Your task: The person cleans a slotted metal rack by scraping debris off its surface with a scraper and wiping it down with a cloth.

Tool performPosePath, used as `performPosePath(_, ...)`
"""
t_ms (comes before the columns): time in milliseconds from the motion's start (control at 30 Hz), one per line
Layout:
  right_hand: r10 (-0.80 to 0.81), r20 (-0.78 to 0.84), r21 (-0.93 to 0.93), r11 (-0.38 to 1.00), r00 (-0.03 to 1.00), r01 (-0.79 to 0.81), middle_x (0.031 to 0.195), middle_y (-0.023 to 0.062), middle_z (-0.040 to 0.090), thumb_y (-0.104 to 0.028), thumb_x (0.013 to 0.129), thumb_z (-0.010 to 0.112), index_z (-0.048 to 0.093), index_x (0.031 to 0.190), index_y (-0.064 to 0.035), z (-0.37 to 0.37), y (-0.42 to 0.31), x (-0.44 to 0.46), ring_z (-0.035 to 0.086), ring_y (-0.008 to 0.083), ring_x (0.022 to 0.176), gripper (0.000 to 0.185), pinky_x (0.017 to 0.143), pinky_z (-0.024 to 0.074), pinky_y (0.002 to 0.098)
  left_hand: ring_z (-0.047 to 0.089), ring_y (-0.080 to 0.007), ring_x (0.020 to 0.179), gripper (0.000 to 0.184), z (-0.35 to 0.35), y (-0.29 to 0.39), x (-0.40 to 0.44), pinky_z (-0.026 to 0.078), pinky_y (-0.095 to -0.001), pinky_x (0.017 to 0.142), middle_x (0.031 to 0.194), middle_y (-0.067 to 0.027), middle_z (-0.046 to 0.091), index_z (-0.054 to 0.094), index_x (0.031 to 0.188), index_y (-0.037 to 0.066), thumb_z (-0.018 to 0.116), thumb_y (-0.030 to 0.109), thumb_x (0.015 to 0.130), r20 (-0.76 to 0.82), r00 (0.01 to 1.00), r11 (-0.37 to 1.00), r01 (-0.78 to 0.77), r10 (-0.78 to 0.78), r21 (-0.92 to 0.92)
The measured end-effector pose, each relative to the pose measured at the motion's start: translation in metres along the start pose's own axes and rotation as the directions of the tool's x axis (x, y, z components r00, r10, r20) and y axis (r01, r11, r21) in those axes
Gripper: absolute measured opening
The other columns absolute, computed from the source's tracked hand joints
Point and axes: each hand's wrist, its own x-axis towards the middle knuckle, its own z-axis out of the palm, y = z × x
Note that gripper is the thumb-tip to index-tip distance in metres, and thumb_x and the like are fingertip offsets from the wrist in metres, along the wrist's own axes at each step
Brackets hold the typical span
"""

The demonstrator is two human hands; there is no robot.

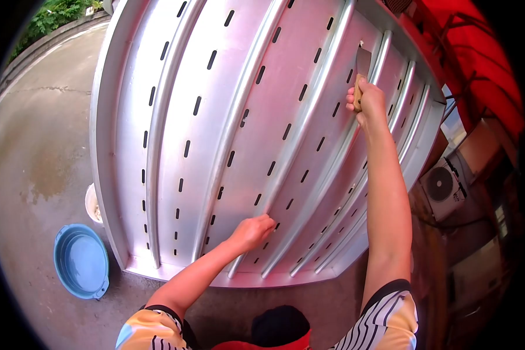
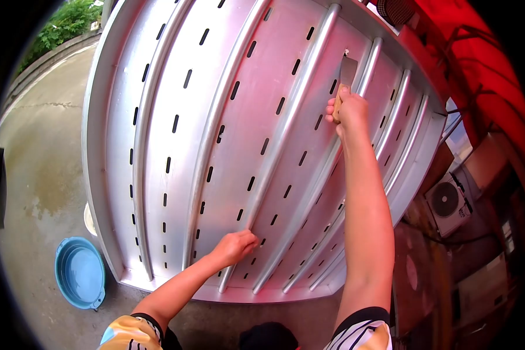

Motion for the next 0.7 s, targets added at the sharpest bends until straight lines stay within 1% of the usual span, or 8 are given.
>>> performPosePath(33, 0.019, 0.011, -0.014, 1.000, 1.000, -0.019, 0.076, 0.0125, 0.055, -0.023, 0.099, 0.045, 0.047, 0.100, 0.0022, 0.001, 0.000, 0.007, 0.053, 0.0183, 0.055, 0.025, 0.042, 0.0410, 0.0303, 0.061, -0.0308, 0.070, 0.009, 0.001, -0.001, 0.001, 0.050, -0.0388, 0.061, 0.082, -0.0098, 0.059, 0.059, 0.085, 0.006, 0.062, 0.003, 0.078, -0.002, 1.000, 1.000, -0.006, 0.006, 0.003)
performPosePath(67, -0.077, 0.035, 0.099, 0.992, 0.996, 0.073, 0.078, 0.0129, 0.055, -0.022, 0.100, 0.043, 0.047, 0.101, 0.0019, -0.002, -0.003, 0.017, 0.052, 0.0184, 0.056, 0.025, 0.044, 0.0410, 0.0303, 0.061, -0.0307, 0.070, 0.009, 0.001, -0.003, 0.001, 0.050, -0.0387, 0.061, 0.082, -0.0097, 0.059, 0.059, 0.085, 0.006, 0.062, 0.003, 0.078, 0.002, 1.000, 1.000, 0.003, -0.003, -0.009)
performPosePath(200, -0.099, 0.023, 0.351, 0.933, 0.995, 0.085, 0.081, 0.0138, 0.054, -0.021, 0.100, 0.042, 0.048, 0.104, 0.0019, -0.002, -0.001, 0.002, 0.051, 0.0191, 0.060, 0.024, 0.047, 0.0398, 0.0298, 0.061, -0.0307, 0.070, 0.008, 0.001, 0.002, 0.000, 0.050, -0.0384, 0.061, 0.081, -0.0098, 0.059, 0.059, 0.086, 0.006, 0.062, 0.003, 0.078, 0.013, 1.000, 0.999, 0.012, -0.011, -0.034)
performPosePath(333, 0.044, 0.204, 0.332, 0.937, 0.978, -0.112, 0.081, 0.0123, 0.052, -0.022, 0.100, 0.041, 0.048, 0.105, -0.0003, -0.009, 0.016, 0.017, 0.050, 0.0191, 0.060, 0.023, 0.047, 0.0392, 0.0291, 0.060, -0.0314, 0.072, 0.009, -0.002, 0.000, 0.000, 0.049, -0.0387, 0.061, 0.082, -0.0101, 0.058, 0.058, 0.086, 0.005, 0.062, 0.004, 0.078, -0.005, 1.000, 1.000, -0.005, 0.005, -0.010)
performPosePath(367, 0.046, 0.210, 0.292, 0.950, 0.977, -0.108, 0.081, 0.0111, 0.052, -0.024, 0.101, 0.041, 0.049, 0.104, -0.0011, -0.011, 0.017, 0.026, 0.049, 0.0184, 0.061, 0.024, 0.048, 0.0393, 0.0287, 0.060, -0.0316, 0.072, 0.009, -0.003, -0.002, -0.002, 0.049, -0.0389, 0.061, 0.082, -0.0103, 0.058, 0.058, 0.086, 0.005, 0.062, 0.004, 0.078, -0.009, 1.000, 1.000, 0.002, -0.002, -0.008)
performPosePath(433, -0.085, 0.129, 0.476, 0.880, 0.988, 0.014, 0.082, 0.0103, 0.052, -0.025, 0.100, 0.042, 0.049, 0.103, -0.0016, -0.013, 0.005, 0.036, 0.050, 0.0179, 0.063, 0.025, 0.049, 0.0393, 0.0280, 0.060, -0.0320, 0.072, 0.009, -0.001, -0.003, -0.004, 0.049, -0.0395, 0.061, 0.083, -0.0105, 0.058, 0.058, 0.086, 0.005, 0.062, 0.004, 0.078, 0.002, 1.000, 1.000, -0.007, 0.007, -0.028)
performPosePath(533, -0.064, 0.177, 0.517, 0.855, 0.982, -0.037, 0.083, 0.0100, 0.052, -0.026, 0.100, 0.042, 0.049, 0.103, -0.0018, -0.024, -0.005, 0.032, 0.050, 0.0175, 0.065, 0.026, 0.049, 0.0393, 0.0274, 0.059, -0.0325, 0.072, 0.009, 0.002, 0.000, -0.003, 0.049, -0.0399, 0.061, 0.083, -0.0104, 0.058, 0.058, 0.086, 0.005, 0.061, 0.004, 0.078, 0.016, 1.000, 1.000, -0.005, 0.005, -0.013)
performPosePath(700, 0.105, 0.229, 0.398, 0.897, 0.968, -0.191, 0.081, 0.0097, 0.051, -0.026, 0.100, 0.043, 0.049, 0.101, -0.0005, -0.010, 0.017, 0.011, 0.050, 0.0176, 0.063, 0.027, 0.049, 0.0391, 0.0274, 0.060, -0.0328, 0.074, 0.010, -0.002, 0.002, -0.001, 0.049, -0.0397, 0.062, 0.083, -0.0101, 0.058, 0.058, 0.087, 0.006, 0.062, 0.004, 0.078, 0.010, 1.000, 1.000, -0.015, 0.015, 0.000)
